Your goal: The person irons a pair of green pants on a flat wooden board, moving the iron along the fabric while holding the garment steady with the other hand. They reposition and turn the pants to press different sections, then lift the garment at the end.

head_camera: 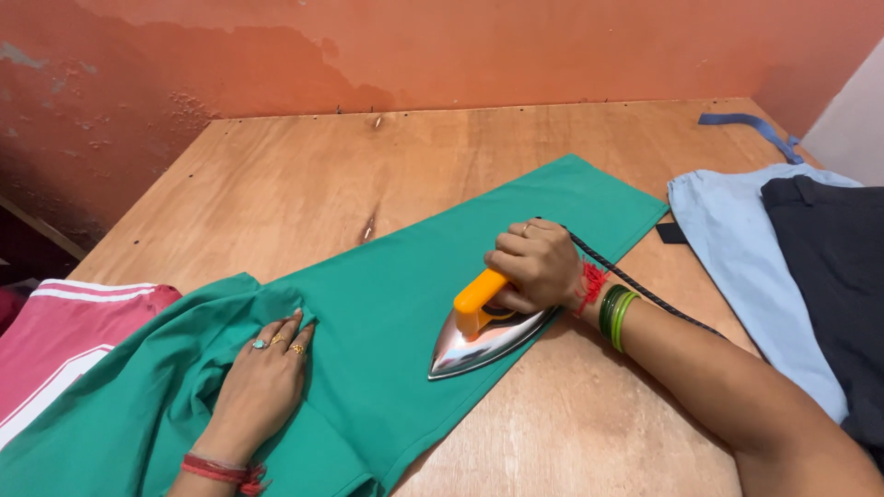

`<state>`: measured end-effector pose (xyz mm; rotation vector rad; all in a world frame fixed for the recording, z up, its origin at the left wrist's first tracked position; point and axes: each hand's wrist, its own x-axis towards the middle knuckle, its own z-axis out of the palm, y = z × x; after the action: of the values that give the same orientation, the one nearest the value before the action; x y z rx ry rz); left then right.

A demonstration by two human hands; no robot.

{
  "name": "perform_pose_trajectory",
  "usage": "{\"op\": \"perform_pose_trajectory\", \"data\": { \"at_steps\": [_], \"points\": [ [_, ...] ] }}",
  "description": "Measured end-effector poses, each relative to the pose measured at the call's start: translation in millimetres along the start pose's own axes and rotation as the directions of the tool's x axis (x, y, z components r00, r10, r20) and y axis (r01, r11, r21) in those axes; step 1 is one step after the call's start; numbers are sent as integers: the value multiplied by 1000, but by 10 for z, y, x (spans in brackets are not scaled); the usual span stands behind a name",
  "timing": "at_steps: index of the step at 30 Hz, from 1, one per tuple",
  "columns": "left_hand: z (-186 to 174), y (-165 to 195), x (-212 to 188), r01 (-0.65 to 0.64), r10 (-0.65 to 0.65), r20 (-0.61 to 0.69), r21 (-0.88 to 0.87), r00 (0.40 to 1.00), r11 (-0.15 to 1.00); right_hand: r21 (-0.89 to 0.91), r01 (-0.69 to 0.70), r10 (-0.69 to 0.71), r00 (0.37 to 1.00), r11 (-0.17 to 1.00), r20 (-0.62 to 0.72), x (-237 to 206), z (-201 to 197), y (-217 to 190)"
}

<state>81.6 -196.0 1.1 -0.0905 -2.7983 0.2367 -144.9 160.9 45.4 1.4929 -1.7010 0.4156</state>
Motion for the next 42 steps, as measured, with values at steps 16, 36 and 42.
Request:
{"op": "perform_pose_trajectory", "data": {
  "at_steps": [16,36,42],
  "points": [
    [-54,17,35,23,-22,53,-15,998,1000,32,-21,23,999,999,-40,297,200,-460],
    [-48,25,4,-15,14,-22,-44,1000,999,-202,-158,168,985,967,35,150,153,-1],
    [-108,36,23,6,-7,-13,-65,1000,998,-515,-348,391,920,784,-26,79,77,525]
  ]
}}
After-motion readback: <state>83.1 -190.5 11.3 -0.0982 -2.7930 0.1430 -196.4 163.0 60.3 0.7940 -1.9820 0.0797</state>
